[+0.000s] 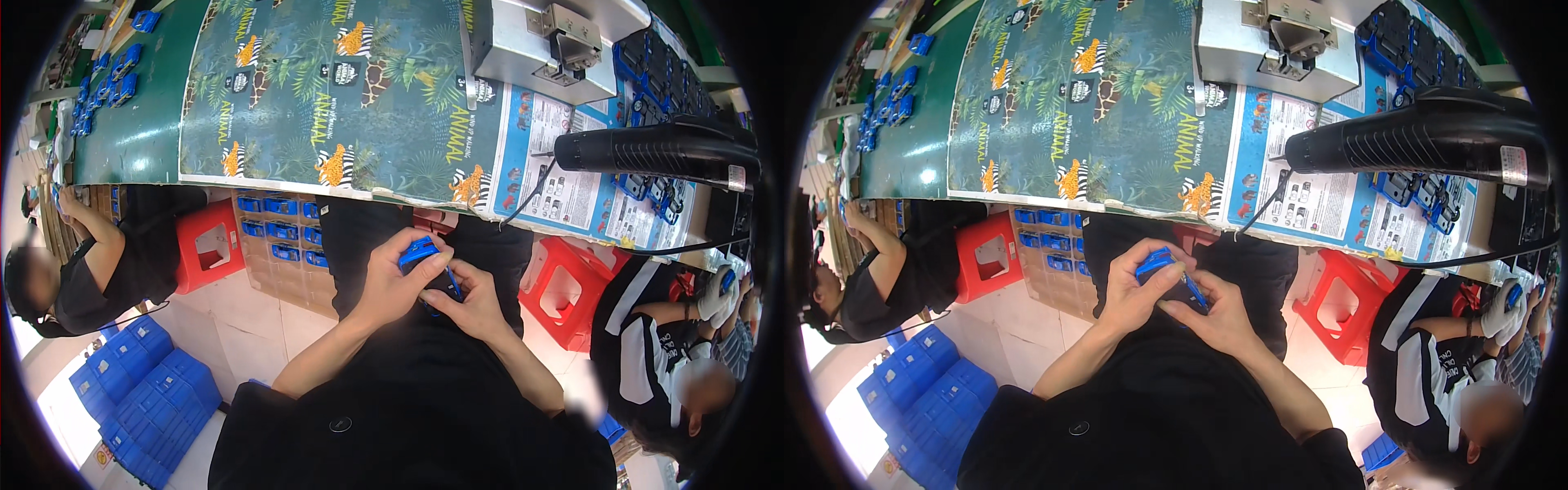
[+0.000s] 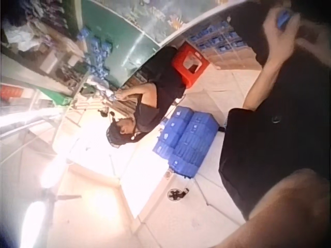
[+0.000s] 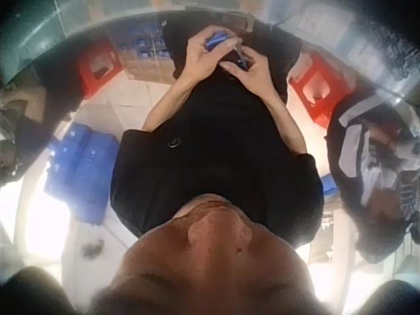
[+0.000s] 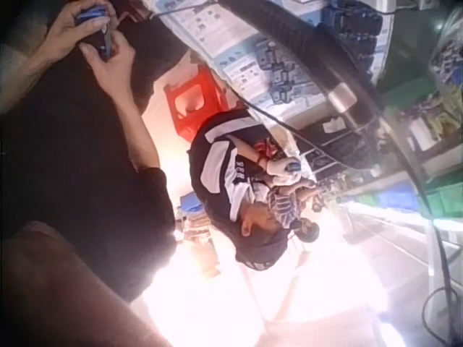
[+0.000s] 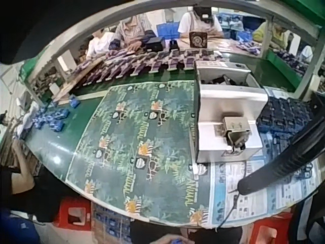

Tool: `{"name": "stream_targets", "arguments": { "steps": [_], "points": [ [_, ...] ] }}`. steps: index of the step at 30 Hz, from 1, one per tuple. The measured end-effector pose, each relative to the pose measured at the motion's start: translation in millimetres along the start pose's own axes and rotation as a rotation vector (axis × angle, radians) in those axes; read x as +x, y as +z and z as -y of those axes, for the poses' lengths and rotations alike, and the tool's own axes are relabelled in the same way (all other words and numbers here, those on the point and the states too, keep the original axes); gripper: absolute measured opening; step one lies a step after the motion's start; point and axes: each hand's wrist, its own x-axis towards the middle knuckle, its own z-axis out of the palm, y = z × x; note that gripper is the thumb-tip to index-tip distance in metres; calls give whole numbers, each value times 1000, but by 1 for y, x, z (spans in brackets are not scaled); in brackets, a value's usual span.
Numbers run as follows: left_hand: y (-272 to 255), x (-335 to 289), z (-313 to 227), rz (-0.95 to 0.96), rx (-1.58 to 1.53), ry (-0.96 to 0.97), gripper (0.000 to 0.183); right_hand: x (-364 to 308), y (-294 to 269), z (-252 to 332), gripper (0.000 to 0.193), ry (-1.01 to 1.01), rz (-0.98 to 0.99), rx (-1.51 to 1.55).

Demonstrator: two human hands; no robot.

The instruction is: The recorder is assembling small plastic toy cars by attaching the base to the body using an electric screwdriver at a factory workbench.

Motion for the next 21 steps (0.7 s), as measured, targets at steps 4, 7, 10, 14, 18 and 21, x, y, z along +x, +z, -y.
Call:
{"name": "stream_targets", "arguments": {
  "steps": [4, 7, 10, 14, 18, 21],
  "points": [
    [2, 3, 3, -3, -40, -35, 20, -2, -4, -1, 36, 33, -1, -13],
    [2, 8, 4, 29, -8, -95, 21, -3, -7, -4, 35, 77, -12, 7],
    [5, 12, 2, 61, -88, -101, 23, -2, -7, -4, 33, 37, -44, 69],
    [2, 15, 7, 93, -131, -58, 25, -2, -8, -2, 32, 60, -34, 112],
    [-1, 11, -1, 74, -189, -85, 25, -3, -1, 3, 33, 24, -26, 85],
    [2, 7, -15, 22, -375, -52, 24, 3, 8, 18, 34, -46, -24, 20]
  ]
}}
